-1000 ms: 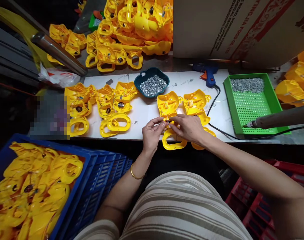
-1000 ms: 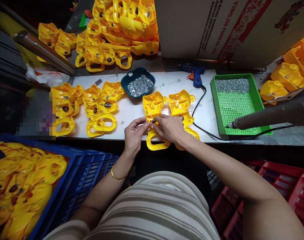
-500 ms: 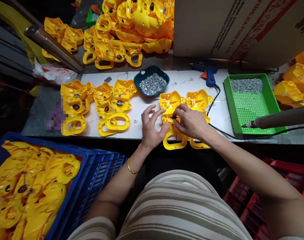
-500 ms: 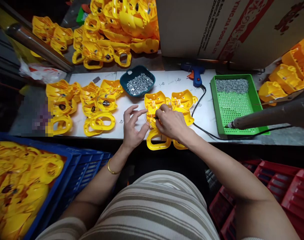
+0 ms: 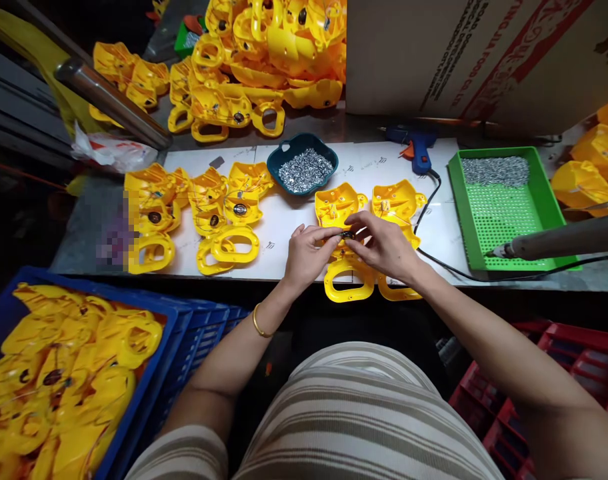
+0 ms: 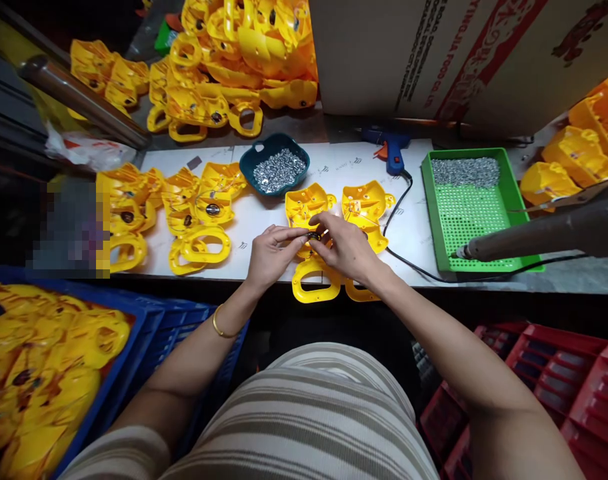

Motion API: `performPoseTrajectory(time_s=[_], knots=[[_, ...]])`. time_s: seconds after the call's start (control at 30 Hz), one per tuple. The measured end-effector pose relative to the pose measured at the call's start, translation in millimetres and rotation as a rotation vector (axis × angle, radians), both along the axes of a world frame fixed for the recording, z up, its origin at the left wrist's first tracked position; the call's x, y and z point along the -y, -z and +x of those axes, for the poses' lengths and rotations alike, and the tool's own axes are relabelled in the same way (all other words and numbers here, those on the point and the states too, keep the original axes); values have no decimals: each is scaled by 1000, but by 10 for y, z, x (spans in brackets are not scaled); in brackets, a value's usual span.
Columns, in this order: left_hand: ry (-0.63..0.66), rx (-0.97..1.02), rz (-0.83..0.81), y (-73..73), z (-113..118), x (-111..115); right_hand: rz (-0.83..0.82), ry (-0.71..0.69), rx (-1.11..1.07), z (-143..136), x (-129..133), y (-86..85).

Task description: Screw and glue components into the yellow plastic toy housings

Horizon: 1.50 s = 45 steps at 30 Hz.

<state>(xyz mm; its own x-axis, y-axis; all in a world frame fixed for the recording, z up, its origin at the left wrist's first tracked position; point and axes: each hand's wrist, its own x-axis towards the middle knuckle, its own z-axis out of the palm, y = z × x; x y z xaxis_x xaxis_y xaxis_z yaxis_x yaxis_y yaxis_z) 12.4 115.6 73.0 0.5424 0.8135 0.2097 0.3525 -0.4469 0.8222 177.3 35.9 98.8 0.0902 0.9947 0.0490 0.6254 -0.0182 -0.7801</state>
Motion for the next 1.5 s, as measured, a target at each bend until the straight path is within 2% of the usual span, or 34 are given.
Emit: performPoseTrajectory(time_s=[0.13, 0.23, 0.33, 0.53, 0.63, 0.73, 0.8, 0.9, 0.97, 1.2, 1.5], knots=[[-39, 89, -111, 19, 0, -20, 93, -34, 185, -45, 44, 72], [-73, 87, -83, 23, 2, -32, 101, -10, 281, -49, 46, 95], [-105, 84, -67, 15, 3, -37, 118, -20, 280, -46, 43, 99], [-75, 107, -189, -12, -7, -34, 149, -10, 288, -50, 57, 108], [-55, 110, -149, -21, -45, -32, 159, 23, 269, -53, 58, 88], [-92, 132, -41, 2, -115, -21, 55, 99, 328, -72, 43, 34], [-107, 144, -42, 41, -154, 3, -73, 108, 393, -103, 22, -5], [-20, 123, -116, 115, -154, 67, -225, 92, 483, -169, -22, -41], [36, 102, -135, 158, -123, 110, -271, 90, 525, -211, -50, -46], [7, 21, -63, 237, -88, 132, -282, 74, 584, -275, -88, -10], [5, -62, -38, 197, -104, 151, -202, 72, 557, -274, -45, 90]])
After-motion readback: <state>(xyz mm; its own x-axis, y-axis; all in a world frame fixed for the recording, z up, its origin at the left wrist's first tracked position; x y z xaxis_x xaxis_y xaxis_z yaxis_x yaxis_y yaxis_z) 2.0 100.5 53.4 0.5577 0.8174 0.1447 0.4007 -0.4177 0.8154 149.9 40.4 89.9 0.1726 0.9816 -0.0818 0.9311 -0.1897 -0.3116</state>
